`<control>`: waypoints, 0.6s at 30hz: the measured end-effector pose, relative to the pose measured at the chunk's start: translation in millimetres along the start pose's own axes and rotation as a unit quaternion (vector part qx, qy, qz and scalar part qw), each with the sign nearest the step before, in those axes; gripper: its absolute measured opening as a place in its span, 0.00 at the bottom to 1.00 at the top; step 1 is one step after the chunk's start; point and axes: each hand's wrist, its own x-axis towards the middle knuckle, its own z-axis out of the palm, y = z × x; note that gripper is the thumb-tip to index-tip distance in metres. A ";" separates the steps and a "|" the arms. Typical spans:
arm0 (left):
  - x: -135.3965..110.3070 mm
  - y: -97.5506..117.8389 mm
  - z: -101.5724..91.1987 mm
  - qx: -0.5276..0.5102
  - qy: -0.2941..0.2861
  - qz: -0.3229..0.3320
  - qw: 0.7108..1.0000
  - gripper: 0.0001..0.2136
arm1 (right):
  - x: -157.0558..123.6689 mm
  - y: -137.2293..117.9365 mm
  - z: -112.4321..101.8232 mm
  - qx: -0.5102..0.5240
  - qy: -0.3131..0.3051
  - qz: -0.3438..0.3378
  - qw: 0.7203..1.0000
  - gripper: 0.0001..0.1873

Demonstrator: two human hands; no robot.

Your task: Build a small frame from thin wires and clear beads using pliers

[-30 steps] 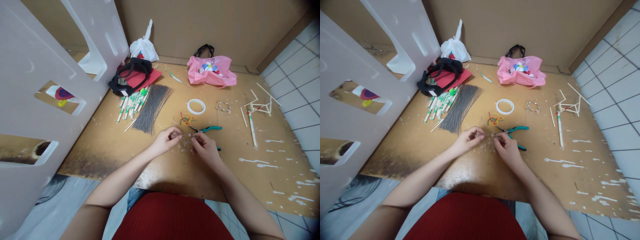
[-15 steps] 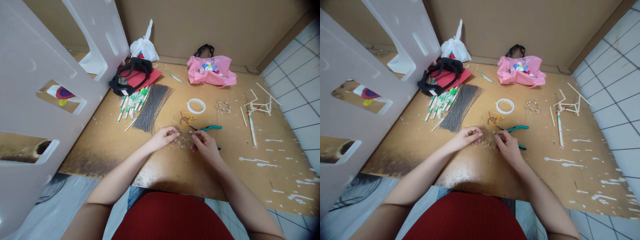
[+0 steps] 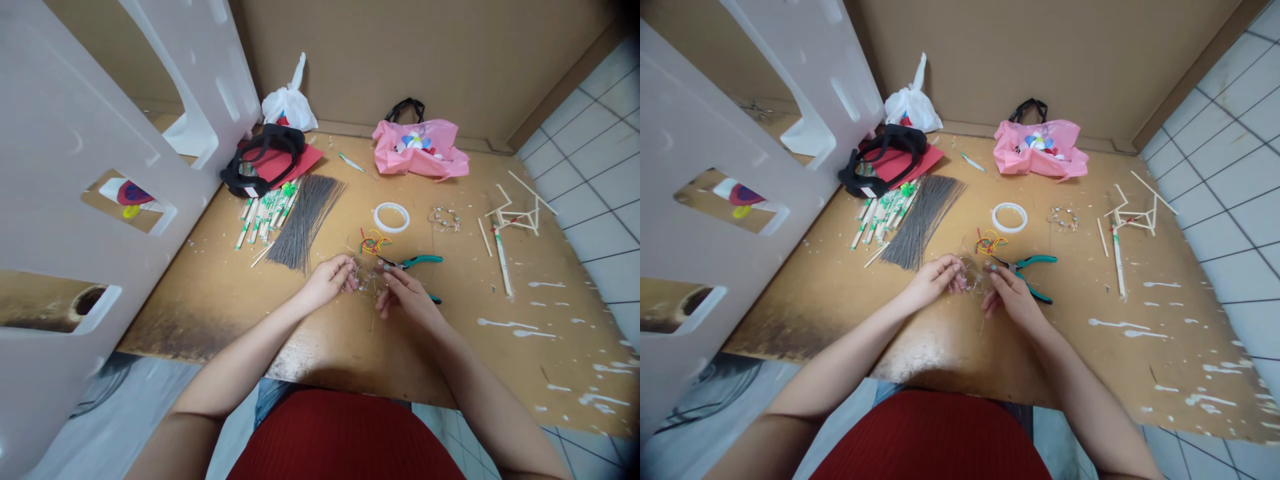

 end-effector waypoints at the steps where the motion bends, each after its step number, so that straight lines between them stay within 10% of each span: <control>1: 0.4 -0.1 -0.2 -0.002 0.001 -0.002 1.000 0.12 | 0.4 -0.2 -0.6 0.003 -0.001 0.001 1.000 0.26; 7: 3.2 -3.5 -0.8 -0.025 0.015 -0.012 1.000 0.13 | 5.6 6.1 -1.2 -0.043 0.094 -0.068 0.992 0.21; 18: 0.5 -5.0 4.4 0.014 0.046 0.023 0.999 0.14 | 4.6 5.3 -3.5 0.058 -0.009 0.011 0.998 0.26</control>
